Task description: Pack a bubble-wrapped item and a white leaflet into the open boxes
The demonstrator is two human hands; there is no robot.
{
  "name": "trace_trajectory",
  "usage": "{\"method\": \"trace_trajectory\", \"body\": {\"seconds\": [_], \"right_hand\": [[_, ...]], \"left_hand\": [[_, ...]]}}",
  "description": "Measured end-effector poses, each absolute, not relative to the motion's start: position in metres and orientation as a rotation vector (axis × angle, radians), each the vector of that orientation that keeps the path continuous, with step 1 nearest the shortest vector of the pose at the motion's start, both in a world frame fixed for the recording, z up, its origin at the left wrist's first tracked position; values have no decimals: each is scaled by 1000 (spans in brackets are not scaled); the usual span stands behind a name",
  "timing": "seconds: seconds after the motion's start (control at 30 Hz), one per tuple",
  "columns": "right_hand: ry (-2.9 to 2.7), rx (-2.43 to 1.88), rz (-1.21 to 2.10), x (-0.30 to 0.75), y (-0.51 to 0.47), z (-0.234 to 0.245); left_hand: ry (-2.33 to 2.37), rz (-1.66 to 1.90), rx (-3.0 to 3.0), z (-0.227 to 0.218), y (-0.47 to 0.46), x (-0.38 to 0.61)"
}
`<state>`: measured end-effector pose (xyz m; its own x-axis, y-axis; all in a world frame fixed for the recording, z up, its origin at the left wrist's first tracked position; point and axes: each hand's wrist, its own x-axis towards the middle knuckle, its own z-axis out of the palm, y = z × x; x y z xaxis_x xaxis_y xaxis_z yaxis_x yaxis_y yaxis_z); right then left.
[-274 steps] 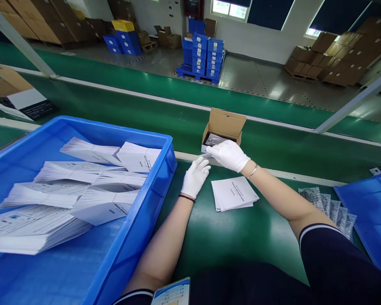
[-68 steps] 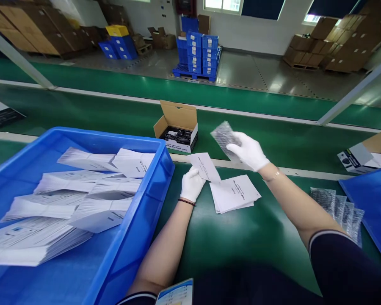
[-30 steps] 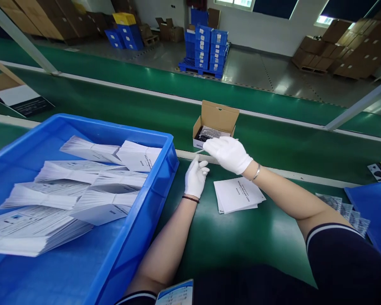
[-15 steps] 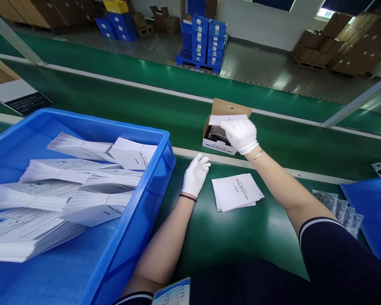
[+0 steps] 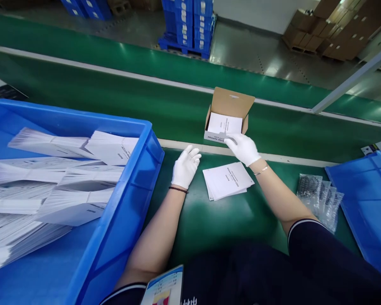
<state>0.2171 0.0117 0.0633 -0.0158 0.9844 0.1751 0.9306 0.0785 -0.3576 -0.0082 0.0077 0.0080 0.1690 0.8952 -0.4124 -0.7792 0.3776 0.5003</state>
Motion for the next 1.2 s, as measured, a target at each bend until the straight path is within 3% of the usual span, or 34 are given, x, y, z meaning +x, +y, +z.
{"method": "trace_trajectory", "body": {"seconds": [0.17,0.27,0.37,0.57,0.7,0.83,1.0,1.2], "right_hand": [[-1826,-2336,563,246,-72,51],[-1453,-2258,877,276,-99,40],[-1157,-2019,952,295,-108,39],[-1201,-1994,652,247,-102,54],[-1296,-1960,625,209,-99,58],[-1454,-2050,376,250,-114,65],[-1084,-2680,-228,360,-174,66],[-1025,-2936,-367,397,-211,46]], "left_hand": [[722,1187,274,3,7,-7],[724,1177,352,0,5,-7],[717,1188,475,-5,4,-6],[689,1096,943,-10,-6,-2],[910,958,1316,-8,-10,-4],[906,1239,1008,-4,-4,-4],[794,1353,556,2,0,-4],[868,1325,603,2,0,-4]]}}
